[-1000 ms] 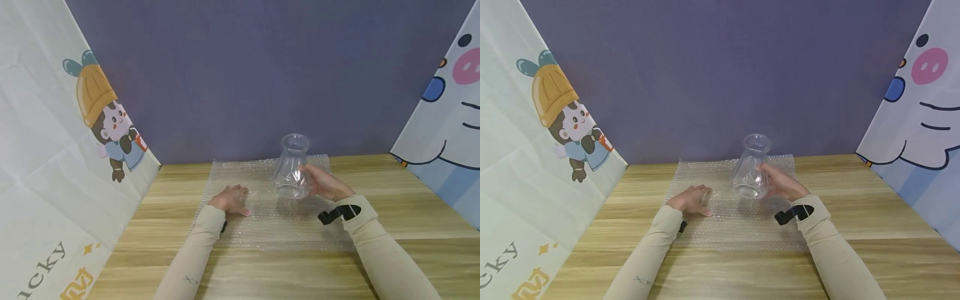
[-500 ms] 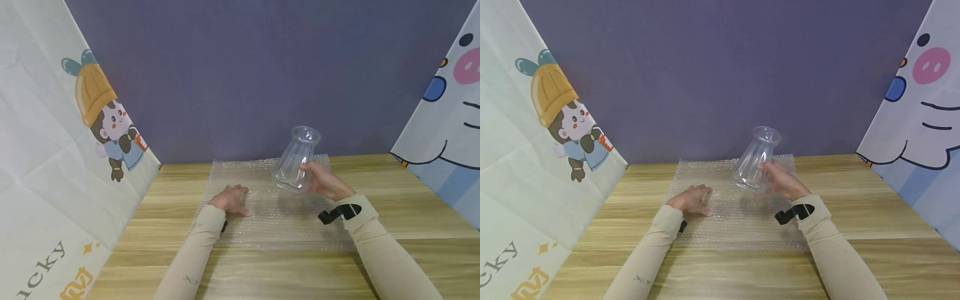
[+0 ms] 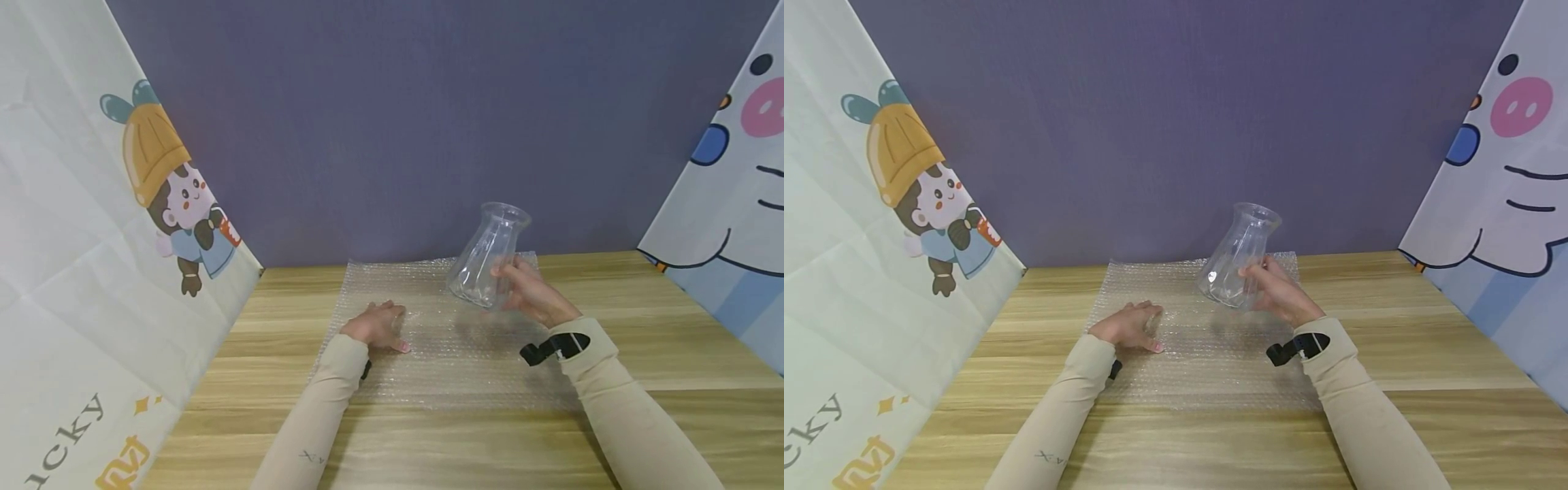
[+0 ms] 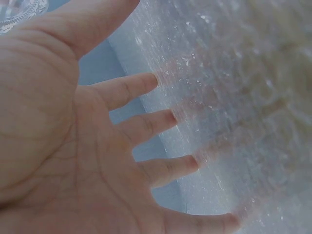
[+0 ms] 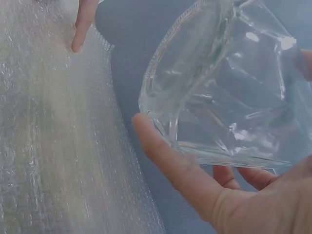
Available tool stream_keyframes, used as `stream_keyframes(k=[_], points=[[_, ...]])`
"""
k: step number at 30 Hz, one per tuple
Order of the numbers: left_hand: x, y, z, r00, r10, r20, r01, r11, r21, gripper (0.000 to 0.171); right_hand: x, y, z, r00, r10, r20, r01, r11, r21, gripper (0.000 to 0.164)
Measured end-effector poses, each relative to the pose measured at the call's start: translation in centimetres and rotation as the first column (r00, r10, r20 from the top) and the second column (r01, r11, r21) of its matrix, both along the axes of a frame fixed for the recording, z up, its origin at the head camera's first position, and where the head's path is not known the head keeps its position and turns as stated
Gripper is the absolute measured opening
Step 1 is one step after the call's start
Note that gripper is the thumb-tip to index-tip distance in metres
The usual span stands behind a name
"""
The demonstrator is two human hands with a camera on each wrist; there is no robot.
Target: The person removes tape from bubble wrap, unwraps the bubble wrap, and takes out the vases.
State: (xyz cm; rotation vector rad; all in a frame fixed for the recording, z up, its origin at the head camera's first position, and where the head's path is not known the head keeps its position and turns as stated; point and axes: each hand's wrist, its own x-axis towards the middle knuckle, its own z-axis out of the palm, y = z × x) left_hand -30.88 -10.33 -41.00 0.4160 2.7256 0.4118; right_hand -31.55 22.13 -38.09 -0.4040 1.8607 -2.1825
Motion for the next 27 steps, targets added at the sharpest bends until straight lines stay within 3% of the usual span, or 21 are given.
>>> stream_keyframes(k=[6,14,27], points=[[-0.1,0.0,-0.1,1.0,0.003,0.004,-0.003,1.0,0.004,0.095,-0.1,0.0,-0.1,0.998,-0.056,-0.001,0.056,0.998,0.009,0.028],[-0.1,0.0,-0.1,1.0,0.008,0.0,-0.008,1.0,0.0,0.096,-0.4,0.2,-0.3,0.993,-0.115,-0.009,0.115,0.993,0.008,0.036],[0.0,0.0,0.1,1.0,0.013,-0.008,-0.013,1.0,-0.022,0.096,-0.5,1.0,-0.2,0.976,-0.217,0.011,0.215,0.972,0.09,0.032]])
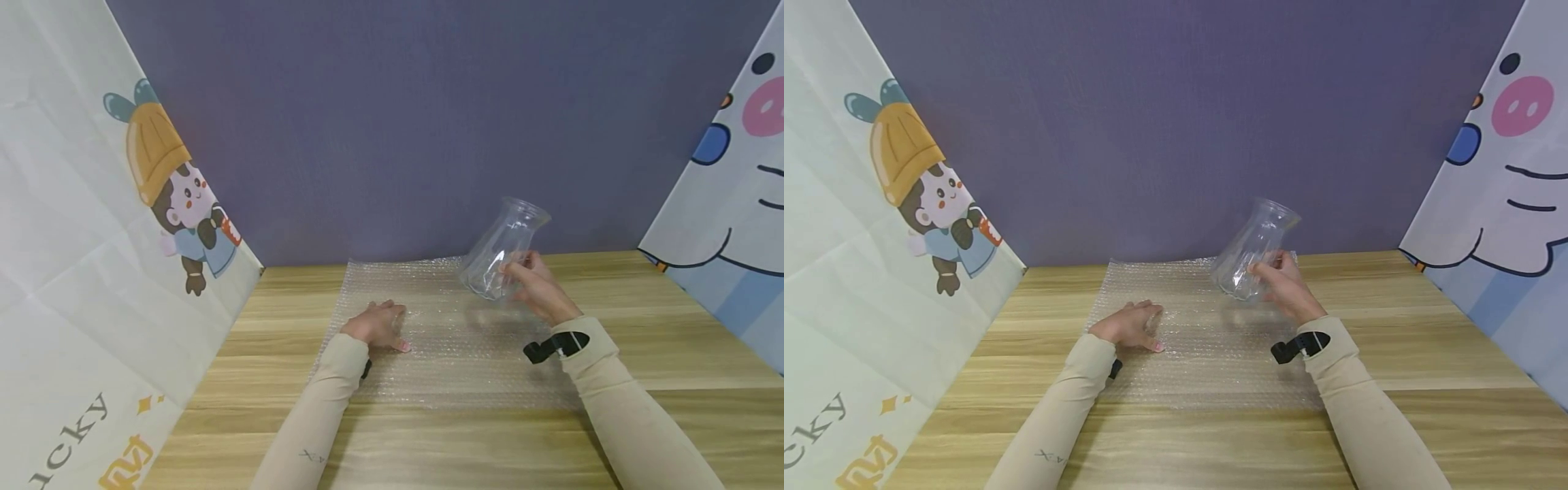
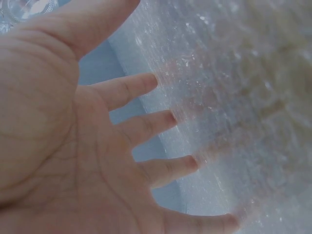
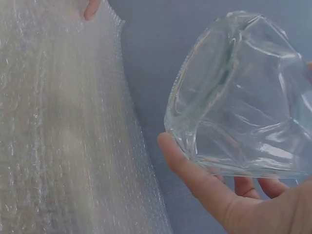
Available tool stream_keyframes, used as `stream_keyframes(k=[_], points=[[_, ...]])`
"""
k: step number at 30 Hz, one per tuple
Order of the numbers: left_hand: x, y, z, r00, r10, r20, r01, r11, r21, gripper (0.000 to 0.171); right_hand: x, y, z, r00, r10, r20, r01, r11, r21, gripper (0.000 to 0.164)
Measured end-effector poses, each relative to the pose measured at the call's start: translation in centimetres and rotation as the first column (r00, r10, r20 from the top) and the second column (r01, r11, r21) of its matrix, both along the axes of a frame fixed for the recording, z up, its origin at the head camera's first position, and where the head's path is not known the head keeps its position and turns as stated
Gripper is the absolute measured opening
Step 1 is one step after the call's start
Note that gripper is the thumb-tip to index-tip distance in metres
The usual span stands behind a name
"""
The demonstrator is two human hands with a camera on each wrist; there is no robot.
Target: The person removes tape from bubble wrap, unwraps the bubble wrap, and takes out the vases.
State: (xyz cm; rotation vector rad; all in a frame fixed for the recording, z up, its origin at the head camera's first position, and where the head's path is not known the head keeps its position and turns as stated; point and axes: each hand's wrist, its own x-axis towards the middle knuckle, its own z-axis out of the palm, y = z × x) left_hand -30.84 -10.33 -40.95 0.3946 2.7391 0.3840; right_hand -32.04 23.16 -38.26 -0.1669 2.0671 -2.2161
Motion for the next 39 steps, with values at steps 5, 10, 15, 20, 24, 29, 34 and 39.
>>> stream_keyframes(k=[5,10,15,20,24,29,34,39], points=[[0.03,0.11,0.09,1.0,0.003,0.001,-0.003,1.0,-0.011,0.096,-0.02,-0.01,-0.14,1.0,-0.023,-0.002,0.023,0.999,0.023,0.032],[-0.02,0.13,0.06,1.0,-0.002,-0.004,0.001,1.0,-0.016,0.096,-0.04,0.01,-0.31,1.0,-0.017,0.0,0.017,1.0,-0.019,0.029],[-0.11,0.06,-0.08,1.0,0.001,-0.005,-0.001,1.0,-0.013,0.096,0.0,0.07,-0.42,1.0,-0.023,-0.003,0.023,0.998,-0.053,0.023],[-0.15,0.04,-0.1,1.0,0.004,0.001,-0.004,1.0,-0.009,0.096,-0.06,0.06,-0.55,1.0,-0.03,0.007,0.031,0.997,-0.074,0.025],[-0.14,0.02,-0.12,1.0,0.003,0.005,-0.003,1.0,-0.011,0.096,-0.08,0.11,-0.59,0.999,-0.037,0.022,0.038,0.997,-0.065,0.026],[-0.2,-0.04,-0.17,1.0,0.005,0.004,-0.005,1.0,-0.008,0.096,-0.04,0.06,-0.38,0.998,-0.049,0.032,0.05,0.999,-0.02,0.031],[-0.24,-0.06,-0.24,1.0,0.007,0.001,-0.007,1.0,-0.003,0.096,-0.02,-0.02,-0.31,0.997,-0.067,0.035,0.067,0.998,-0.001,0.031],[-0.2,-0.05,-0.24,1.0,0.003,0.002,-0.003,1.0,-0.003,0.096,-0.09,0.0,-0.38,0.997,-0.077,0.027,0.078,0.996,-0.034,0.031]])
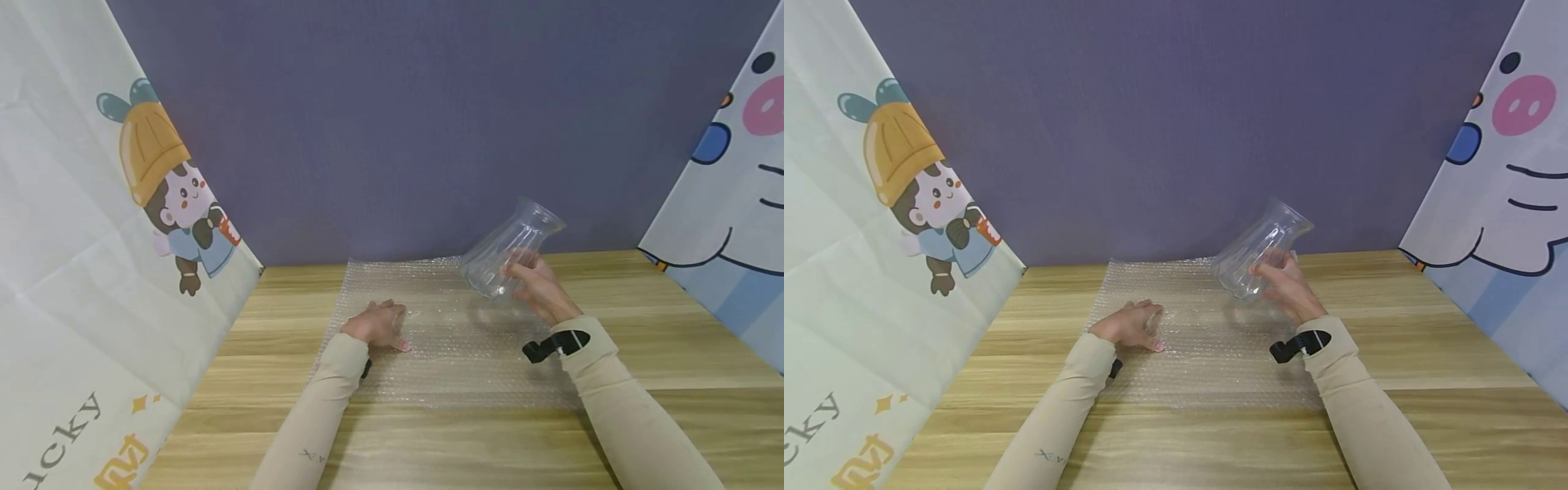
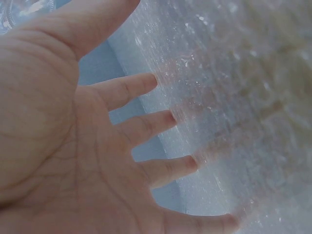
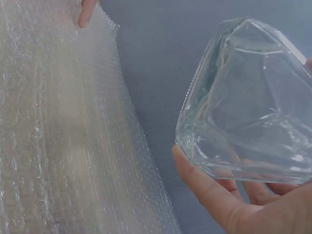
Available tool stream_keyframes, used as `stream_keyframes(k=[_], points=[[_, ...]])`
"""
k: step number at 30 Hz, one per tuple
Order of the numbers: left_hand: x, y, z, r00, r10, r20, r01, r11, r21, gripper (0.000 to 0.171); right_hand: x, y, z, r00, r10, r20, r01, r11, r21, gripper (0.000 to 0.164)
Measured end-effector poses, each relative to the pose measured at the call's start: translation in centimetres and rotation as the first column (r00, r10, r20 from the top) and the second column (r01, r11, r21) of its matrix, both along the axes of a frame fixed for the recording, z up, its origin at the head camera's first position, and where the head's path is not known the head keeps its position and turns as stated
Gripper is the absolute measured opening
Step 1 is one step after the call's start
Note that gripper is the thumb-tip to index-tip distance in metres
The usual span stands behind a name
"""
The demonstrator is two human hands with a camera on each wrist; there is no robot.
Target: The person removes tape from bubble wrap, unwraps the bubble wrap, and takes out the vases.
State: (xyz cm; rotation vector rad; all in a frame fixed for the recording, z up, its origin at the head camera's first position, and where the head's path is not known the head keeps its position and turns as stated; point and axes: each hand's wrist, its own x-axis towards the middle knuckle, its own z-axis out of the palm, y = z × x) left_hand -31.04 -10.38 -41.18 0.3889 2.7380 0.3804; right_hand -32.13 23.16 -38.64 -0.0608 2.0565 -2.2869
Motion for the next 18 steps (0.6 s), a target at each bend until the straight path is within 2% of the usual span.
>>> stream_keyframes(k=[11,18], points=[[0.01,-0.03,0.0,1.0,0.003,0.004,-0.003,1.0,0.002,0.096,-0.12,-0.02,0.11,1.0,-0.026,0.012,0.025,0.997,0.071,0.041],[0.12,0.02,0.16,1.0,-0.002,0.001,0.002,1.0,-0.001,0.095,-0.21,0.07,0.03,0.999,-0.031,-0.016,0.033,0.992,0.12,0.068]])
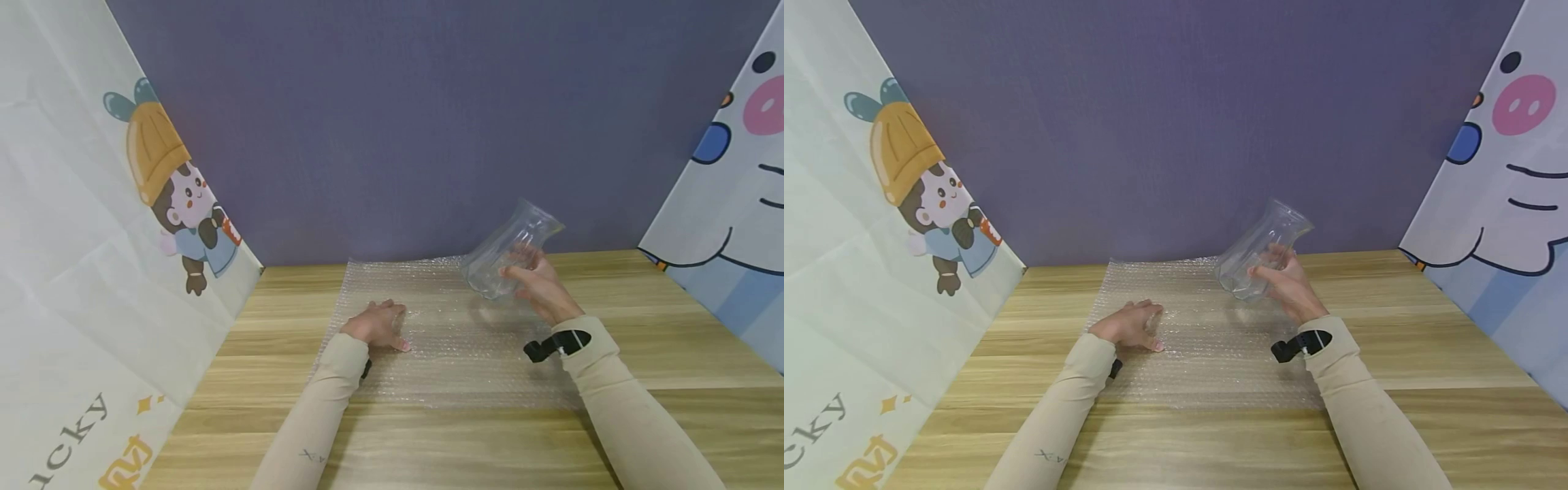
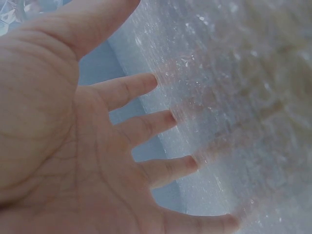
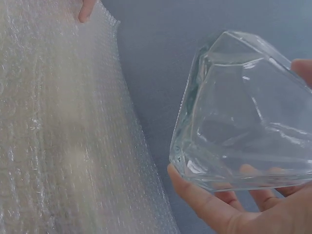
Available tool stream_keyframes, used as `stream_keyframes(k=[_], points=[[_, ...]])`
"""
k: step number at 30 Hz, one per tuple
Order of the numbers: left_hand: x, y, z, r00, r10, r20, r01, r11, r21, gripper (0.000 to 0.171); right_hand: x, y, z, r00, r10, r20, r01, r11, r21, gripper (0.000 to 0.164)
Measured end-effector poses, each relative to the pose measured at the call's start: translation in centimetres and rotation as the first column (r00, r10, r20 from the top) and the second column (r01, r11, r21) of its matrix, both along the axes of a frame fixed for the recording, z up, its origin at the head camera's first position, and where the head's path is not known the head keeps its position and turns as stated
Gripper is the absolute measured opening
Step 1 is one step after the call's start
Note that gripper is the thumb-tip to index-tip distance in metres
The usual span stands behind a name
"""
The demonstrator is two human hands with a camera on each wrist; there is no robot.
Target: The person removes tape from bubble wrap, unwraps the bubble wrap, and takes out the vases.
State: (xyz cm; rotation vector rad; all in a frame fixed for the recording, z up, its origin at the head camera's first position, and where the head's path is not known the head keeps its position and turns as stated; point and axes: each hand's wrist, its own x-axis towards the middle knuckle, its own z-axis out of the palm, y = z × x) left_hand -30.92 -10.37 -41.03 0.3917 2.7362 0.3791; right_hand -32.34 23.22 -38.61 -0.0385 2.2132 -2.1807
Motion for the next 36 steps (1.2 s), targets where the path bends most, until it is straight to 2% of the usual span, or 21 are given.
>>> stream_keyframes(k=[3,8,14,20,25,36], points=[[0.0,0.0,0.0,1.0,0.0,-0.001,0.0,1.0,0.0,0.095,0.0,0.1,0.0,1.0,0.006,-0.011,-0.006,1.0,0.003,0.073],[-0.1,0.0,-0.2,1.0,0.004,0.004,-0.004,1.0,0.001,0.095,0.0,0.4,-0.1,1.0,-0.007,-0.03,0.008,1.0,0.024,0.071],[-0.2,0.0,-0.3,1.0,0.006,0.005,-0.006,1.0,-0.008,0.095,0.0,0.7,-0.1,0.998,-0.013,-0.055,0.016,0.998,0.065,0.08],[-0.1,0.1,-0.2,1.0,0.01,0.005,-0.01,1.0,-0.005,0.095,-0.1,1.0,-0.2,0.997,-0.017,-0.075,0.023,0.997,0.08,0.074],[-0.1,0.1,-0.2,1.0,0.009,0.004,-0.009,1.0,-0.004,0.096,-0.2,1.4,-0.2,0.995,-0.028,-0.098,0.035,0.997,0.071,0.078],[-0.2,0.3,-0.2,1.0,0.007,-0.001,-0.007,1.0,-0.023,0.097,-0.1,1.7,0.1,0.993,-0.056,-0.102,0.068,0.991,0.116,0.085]])
